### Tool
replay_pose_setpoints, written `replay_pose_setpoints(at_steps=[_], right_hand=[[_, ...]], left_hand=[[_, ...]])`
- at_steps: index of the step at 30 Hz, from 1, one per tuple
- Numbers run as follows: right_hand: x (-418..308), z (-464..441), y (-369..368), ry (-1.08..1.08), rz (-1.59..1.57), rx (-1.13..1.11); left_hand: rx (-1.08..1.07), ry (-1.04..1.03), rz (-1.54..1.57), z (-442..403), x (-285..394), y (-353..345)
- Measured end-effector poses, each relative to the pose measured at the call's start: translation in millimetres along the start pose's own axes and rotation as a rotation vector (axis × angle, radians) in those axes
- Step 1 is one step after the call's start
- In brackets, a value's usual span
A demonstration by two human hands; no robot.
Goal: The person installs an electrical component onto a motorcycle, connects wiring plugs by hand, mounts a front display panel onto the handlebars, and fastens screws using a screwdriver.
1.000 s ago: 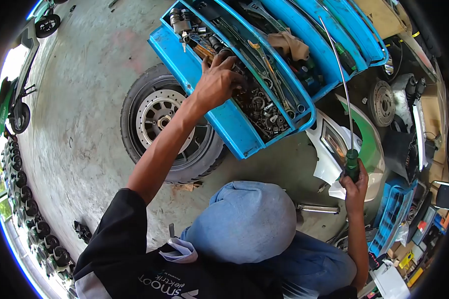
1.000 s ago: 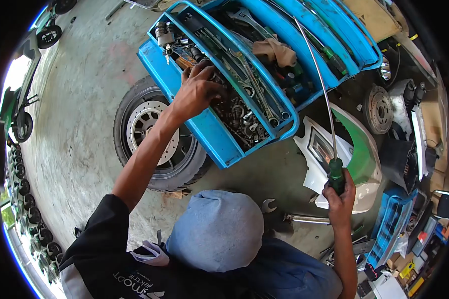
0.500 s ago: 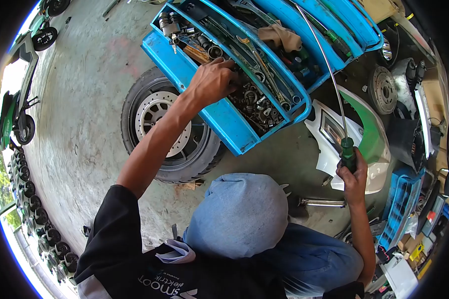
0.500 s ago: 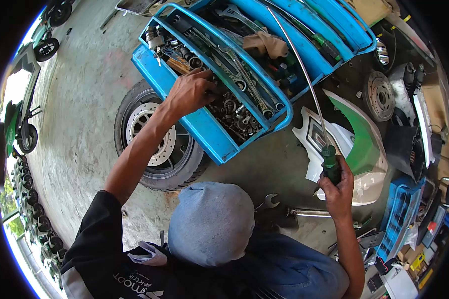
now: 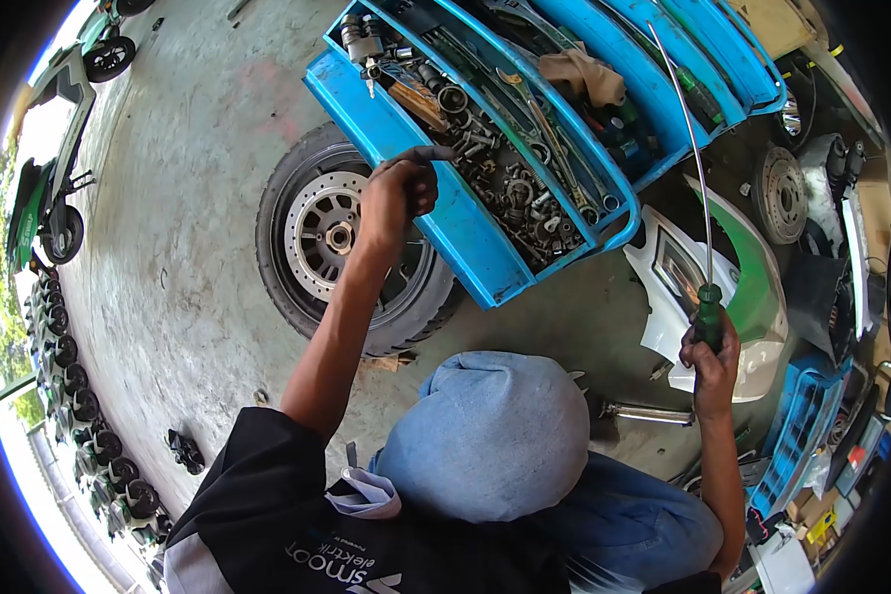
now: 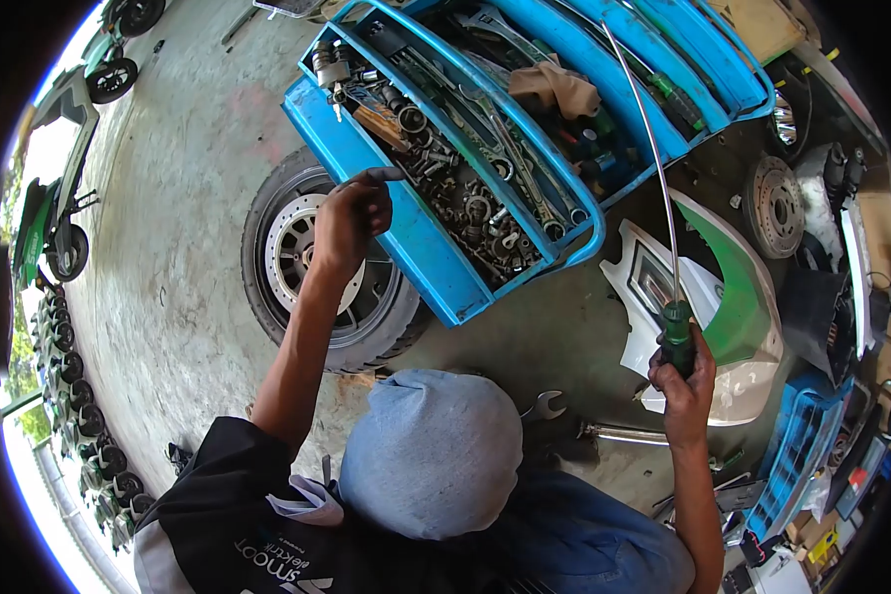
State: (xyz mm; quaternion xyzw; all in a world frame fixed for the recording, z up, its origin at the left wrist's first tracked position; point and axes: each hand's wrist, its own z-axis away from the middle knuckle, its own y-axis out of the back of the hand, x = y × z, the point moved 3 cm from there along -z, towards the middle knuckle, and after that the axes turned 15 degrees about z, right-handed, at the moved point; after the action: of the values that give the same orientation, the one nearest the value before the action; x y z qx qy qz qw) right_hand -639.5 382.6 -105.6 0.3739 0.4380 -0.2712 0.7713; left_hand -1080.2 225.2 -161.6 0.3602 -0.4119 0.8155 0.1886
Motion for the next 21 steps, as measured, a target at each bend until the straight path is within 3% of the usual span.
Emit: replay_pose_setpoints(at_steps=[2,4,5,7,11,15,17,21], right_hand=[[4.8,-3.3,2.4,-0.017,-0.033,-0.072],[4.9,-5.7,0.8,-0.018,0.002,-0.135],[4.5,-5.5,-0.1,-0.017,0.002,-0.143],[3.6,-4.7,-1.5,-0.018,-0.001,-0.123],[-1.3,2.7,-6.0,-0.012,-0.013,-0.016],[3.8,1.3,-0.6,-0.024,0.012,-0.084],[3.4,-2.1,-2.5,-0.034,-0.005,-0.109],[0.4,-2.7,-5.8,-0.009,-0.003,-0.088]], left_hand=[[0.131,-0.179,-0.847,15.2,15.1,-46.8],[-0.177,-0.592,-1.258,8.1,4.2,-61.7],[-0.169,-0.590,-1.260,0.8,-0.8,-59.6],[-0.353,-0.658,-1.419,-11.5,-4.4,-63.8],[-0.190,-0.647,-1.445,-21.5,14.1,-57.6],[-0.163,-0.629,-1.403,-21.5,9.5,-50.2],[-0.276,-0.686,-1.446,-20.4,-0.6,-52.8],[-0.219,-0.743,-1.502,-21.8,3.4,-55.4]])
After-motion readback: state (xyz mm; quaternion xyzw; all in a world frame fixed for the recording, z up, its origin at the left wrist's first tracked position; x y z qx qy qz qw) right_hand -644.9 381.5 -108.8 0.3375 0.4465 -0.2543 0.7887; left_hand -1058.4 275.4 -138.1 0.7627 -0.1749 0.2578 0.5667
